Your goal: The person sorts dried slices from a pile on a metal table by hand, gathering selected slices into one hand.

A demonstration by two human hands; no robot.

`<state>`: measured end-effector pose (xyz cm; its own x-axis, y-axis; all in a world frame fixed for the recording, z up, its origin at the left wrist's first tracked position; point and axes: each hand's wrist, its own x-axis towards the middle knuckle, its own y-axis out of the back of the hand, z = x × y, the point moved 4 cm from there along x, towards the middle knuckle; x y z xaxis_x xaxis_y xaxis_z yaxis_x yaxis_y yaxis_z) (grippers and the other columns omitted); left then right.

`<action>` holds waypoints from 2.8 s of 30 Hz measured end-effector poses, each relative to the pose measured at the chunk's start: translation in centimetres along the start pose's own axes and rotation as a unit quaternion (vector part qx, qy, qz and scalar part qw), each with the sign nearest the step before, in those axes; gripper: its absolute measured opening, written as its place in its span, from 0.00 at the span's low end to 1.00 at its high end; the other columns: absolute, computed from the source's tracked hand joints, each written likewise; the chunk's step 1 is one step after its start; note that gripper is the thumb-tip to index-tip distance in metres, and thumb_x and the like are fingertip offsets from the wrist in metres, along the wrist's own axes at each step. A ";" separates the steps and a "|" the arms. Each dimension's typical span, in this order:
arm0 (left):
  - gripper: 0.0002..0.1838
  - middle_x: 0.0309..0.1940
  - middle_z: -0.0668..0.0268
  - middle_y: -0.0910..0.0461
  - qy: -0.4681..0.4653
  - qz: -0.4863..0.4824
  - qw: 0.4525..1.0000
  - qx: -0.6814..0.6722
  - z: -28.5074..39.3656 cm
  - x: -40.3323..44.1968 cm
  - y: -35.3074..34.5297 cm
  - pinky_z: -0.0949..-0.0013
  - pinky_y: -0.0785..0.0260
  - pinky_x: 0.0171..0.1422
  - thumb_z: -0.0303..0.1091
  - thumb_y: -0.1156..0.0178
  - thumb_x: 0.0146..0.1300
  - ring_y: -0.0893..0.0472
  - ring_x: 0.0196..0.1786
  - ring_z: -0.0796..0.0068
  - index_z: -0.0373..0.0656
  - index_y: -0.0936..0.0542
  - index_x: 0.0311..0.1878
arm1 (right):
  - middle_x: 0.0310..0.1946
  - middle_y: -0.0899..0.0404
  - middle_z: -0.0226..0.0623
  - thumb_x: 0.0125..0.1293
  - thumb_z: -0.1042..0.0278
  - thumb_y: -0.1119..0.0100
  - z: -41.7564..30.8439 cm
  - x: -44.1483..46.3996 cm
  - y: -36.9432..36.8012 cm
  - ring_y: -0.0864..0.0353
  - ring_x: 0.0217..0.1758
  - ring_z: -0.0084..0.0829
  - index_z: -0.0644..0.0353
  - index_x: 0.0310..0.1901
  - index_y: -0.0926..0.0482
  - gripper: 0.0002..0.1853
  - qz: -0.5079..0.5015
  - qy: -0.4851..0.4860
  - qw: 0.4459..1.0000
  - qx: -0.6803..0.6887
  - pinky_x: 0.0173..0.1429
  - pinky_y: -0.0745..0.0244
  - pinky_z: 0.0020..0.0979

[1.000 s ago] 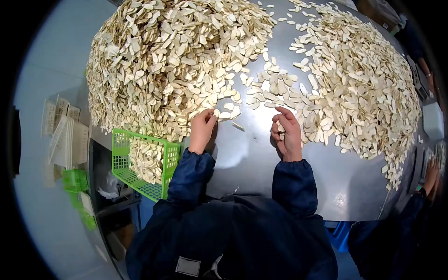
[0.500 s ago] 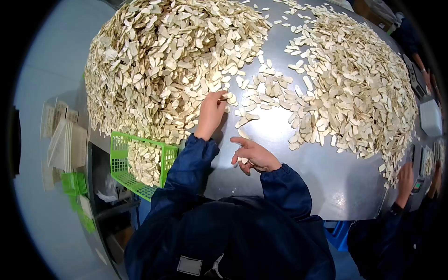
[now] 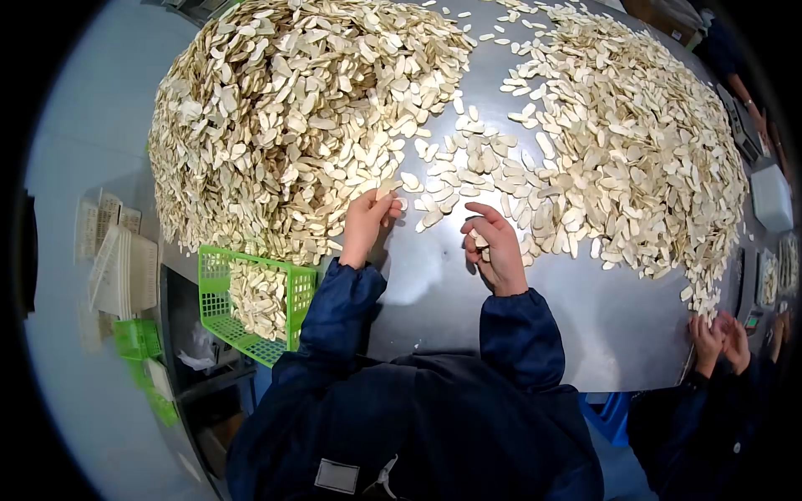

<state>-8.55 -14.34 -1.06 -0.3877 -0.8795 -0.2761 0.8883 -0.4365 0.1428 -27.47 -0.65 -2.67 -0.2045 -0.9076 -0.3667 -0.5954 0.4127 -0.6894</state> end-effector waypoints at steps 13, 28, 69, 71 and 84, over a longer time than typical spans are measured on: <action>0.14 0.33 0.60 0.17 0.059 -0.021 0.998 0.032 -0.8 -2.0 -1.1 0.74 0.31 0.31 0.32 0.58 0.71 0.19 0.29 0.76 0.35 0.25 0.50 | 0.27 0.24 0.35 0.66 0.75 0.50 0.5 -0.5 -1.6 0.33 0.16 0.19 0.68 0.55 0.30 0.16 -0.035 -0.046 0.995 -0.083 0.17 0.39 0.20; 0.14 0.37 0.45 0.22 -0.219 0.230 0.878 0.358 0.6 -0.3 3.4 0.53 0.31 0.46 0.26 0.51 0.64 0.23 0.42 0.45 0.33 0.23 0.50 | 0.28 0.23 0.38 0.62 0.75 0.49 4.5 -1.7 -5.4 0.34 0.13 0.22 0.63 0.71 0.50 0.36 -0.181 -0.199 0.955 -0.125 0.17 0.38 0.23; 0.08 0.22 0.69 0.26 -0.158 0.033 0.975 0.152 4.6 -1.2 0.0 0.75 0.34 0.31 0.25 0.37 0.56 0.27 0.26 0.80 0.38 0.23 0.38 | 0.29 0.24 0.33 0.67 0.73 0.49 1.7 -0.2 -2.7 0.30 0.21 0.18 0.67 0.54 0.27 0.15 -0.063 -0.073 0.994 -0.047 0.21 0.36 0.20; 0.07 0.22 0.69 0.26 -0.143 0.015 0.983 0.117 3.7 -0.6 0.4 0.76 0.34 0.30 0.25 0.38 0.56 0.27 0.26 0.82 0.38 0.23 0.39 | 0.30 0.24 0.32 0.68 0.72 0.49 1.6 -0.2 -2.8 0.29 0.21 0.18 0.66 0.53 0.27 0.14 -0.067 -0.070 0.993 -0.060 0.21 0.36 0.19; 0.13 0.26 0.59 0.19 -0.154 -0.042 0.971 0.181 5.5 -3.0 -2.4 0.67 0.30 0.37 0.33 0.37 0.56 0.20 0.30 0.67 0.36 0.20 0.42 | 0.37 0.20 0.44 0.76 0.52 0.63 2.6 -0.2 -3.7 0.19 0.32 0.28 0.66 0.54 0.29 0.24 -0.094 -0.082 0.987 0.100 0.21 0.30 0.23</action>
<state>-10.87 -11.68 4.66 -0.5602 -0.8283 -0.0130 0.7272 -0.4992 0.4711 -23.19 -1.80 -1.66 0.0333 -0.9517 -0.3053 -0.4422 0.2599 -0.8584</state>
